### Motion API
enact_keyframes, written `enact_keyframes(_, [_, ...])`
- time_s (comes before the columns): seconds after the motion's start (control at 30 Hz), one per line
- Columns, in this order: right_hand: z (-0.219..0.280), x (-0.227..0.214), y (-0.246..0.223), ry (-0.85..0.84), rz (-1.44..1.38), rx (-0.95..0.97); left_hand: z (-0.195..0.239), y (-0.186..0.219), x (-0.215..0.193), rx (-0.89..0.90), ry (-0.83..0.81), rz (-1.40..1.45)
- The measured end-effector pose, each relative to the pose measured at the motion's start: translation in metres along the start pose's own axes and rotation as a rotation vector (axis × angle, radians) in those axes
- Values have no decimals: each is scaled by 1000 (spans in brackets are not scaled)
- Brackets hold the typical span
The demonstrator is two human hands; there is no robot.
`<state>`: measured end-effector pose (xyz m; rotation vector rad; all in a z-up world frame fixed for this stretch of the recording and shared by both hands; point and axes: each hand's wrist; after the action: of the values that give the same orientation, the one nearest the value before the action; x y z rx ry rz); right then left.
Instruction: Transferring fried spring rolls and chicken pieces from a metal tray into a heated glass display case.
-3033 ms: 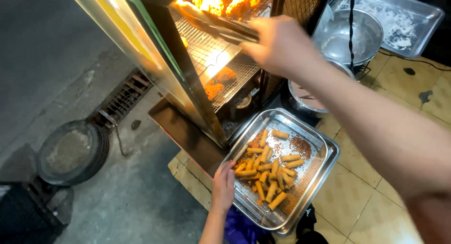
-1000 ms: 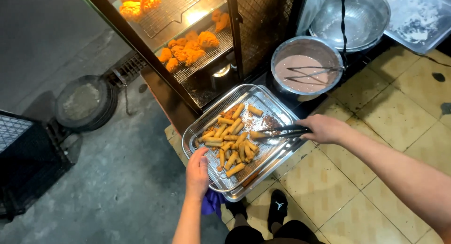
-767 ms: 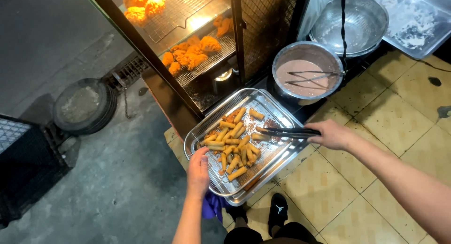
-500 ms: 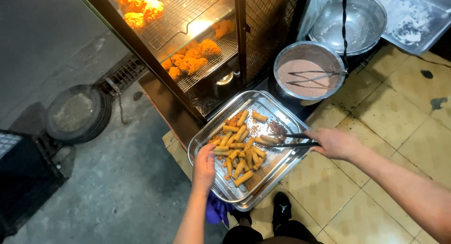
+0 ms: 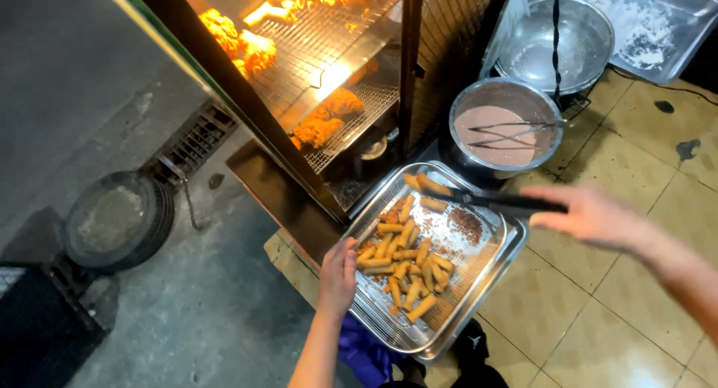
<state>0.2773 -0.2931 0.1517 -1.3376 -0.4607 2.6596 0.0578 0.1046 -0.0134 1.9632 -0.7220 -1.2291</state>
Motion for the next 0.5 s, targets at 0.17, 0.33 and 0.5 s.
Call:
enact_keyframes(0.17, [48,-89,-150,227,-3,-245,-7,5,-11,-39,-19,75])
enact_keyframes(0.33, [26,-112,-286,527,55,-489,-2,-1,-18,-21,-45,72])
enact_keyframes(0.5, [-119,-81,-372,839,249,-625,8,1,-31,-37,-45,25])
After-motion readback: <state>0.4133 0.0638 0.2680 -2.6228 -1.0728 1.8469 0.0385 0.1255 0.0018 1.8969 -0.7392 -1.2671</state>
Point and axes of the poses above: each hand's wrist, its own z-axis away from the middle knuckle, its own x-axis out of the palm, y = z × x, and after that the axes turned 12 degrees about x, right-handed
